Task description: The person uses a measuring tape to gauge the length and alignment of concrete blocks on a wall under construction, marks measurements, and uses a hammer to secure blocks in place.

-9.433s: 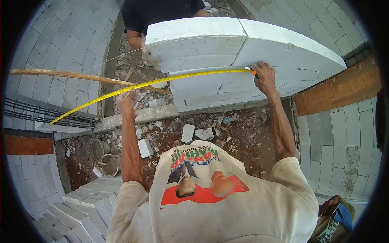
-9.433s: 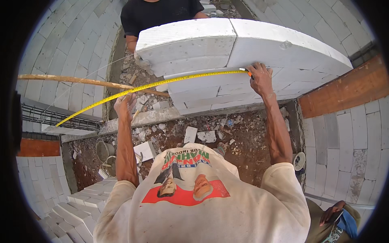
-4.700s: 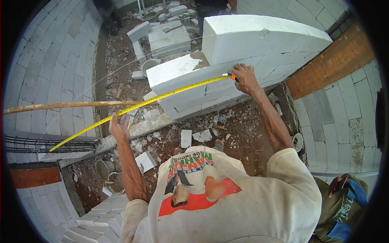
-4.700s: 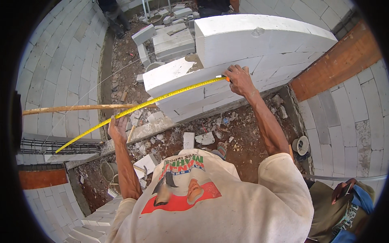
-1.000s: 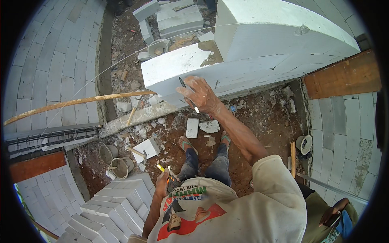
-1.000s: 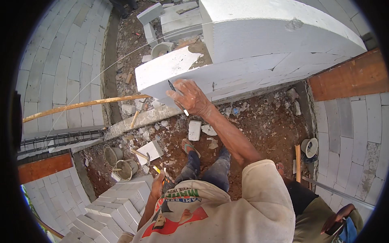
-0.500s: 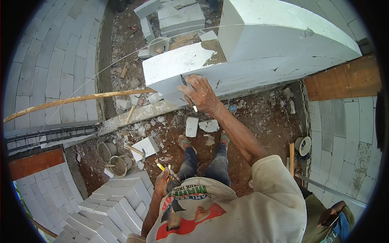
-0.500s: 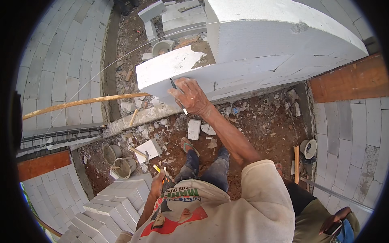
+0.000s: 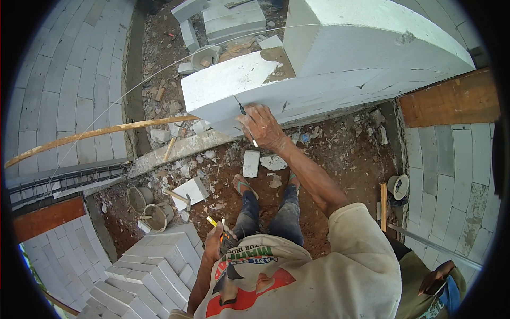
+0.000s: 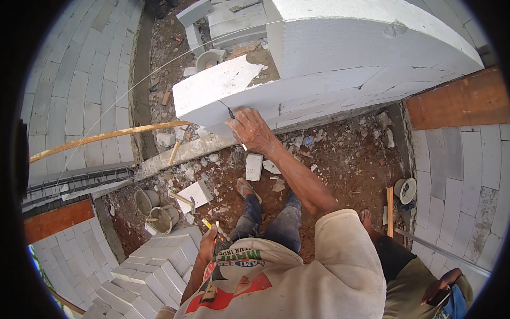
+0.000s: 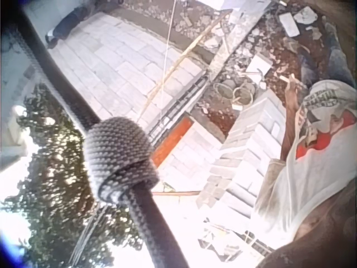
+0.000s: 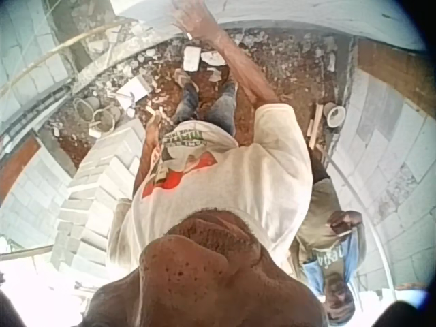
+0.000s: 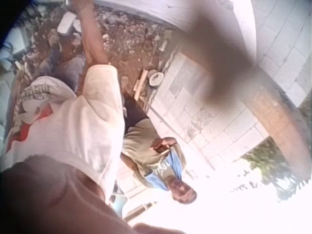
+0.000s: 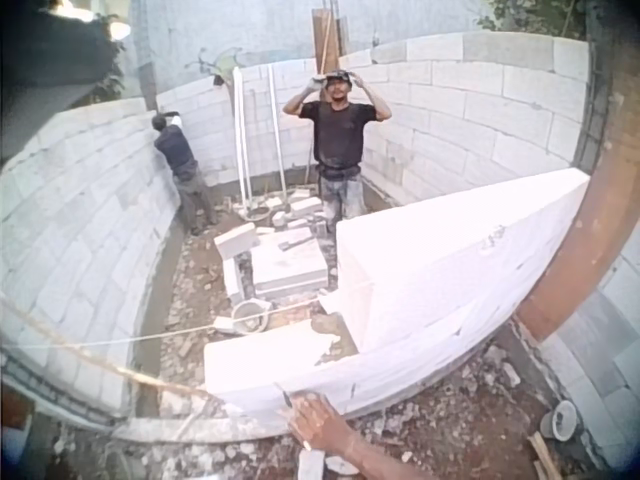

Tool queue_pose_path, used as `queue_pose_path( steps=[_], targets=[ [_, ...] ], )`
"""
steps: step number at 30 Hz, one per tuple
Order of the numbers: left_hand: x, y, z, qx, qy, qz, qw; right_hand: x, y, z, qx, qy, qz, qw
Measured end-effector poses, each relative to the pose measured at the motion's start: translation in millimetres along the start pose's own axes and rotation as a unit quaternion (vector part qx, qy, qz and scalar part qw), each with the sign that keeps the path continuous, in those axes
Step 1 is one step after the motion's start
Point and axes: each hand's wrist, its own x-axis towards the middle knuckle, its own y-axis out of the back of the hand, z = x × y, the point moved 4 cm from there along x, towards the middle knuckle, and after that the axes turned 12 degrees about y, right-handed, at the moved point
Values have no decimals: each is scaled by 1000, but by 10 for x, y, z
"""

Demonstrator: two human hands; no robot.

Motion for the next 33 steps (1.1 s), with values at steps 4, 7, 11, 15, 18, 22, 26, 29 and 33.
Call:
queue_pose_path(
  steps=[4,7,11,15,18,22,26,29,33],
  targets=[
    [-22,-65,10,-1,-12,-23,1000,-296,-239,24,12,-22,-60,998],
    [-33,-131,52,20,-16,-25,999,-494,-315,-85,35,-61,-102,992],
    [-9,-296,181,42,-41,-35,998,-738,-168,-640,91,-145,-127,977],
    [16,-596,375,121,-53,-70,989,-869,-66,-1322,412,-351,-122,832],
    [22,-896,507,174,-71,-102,977,-972,70,-1736,507,-507,-145,682],
    [-6,-1290,614,250,-102,-147,952,-1039,357,-1802,489,-528,-134,681],
    [-38,-1665,674,262,-107,-207,936,-1121,673,-1666,530,-544,-73,646],
    [-17,-1866,735,310,-105,-163,930,-1049,938,-1514,456,-497,-74,735],
    [-13,-2143,821,306,-91,-177,931,-1073,1419,-1114,305,-531,-17,790]
  ],
)
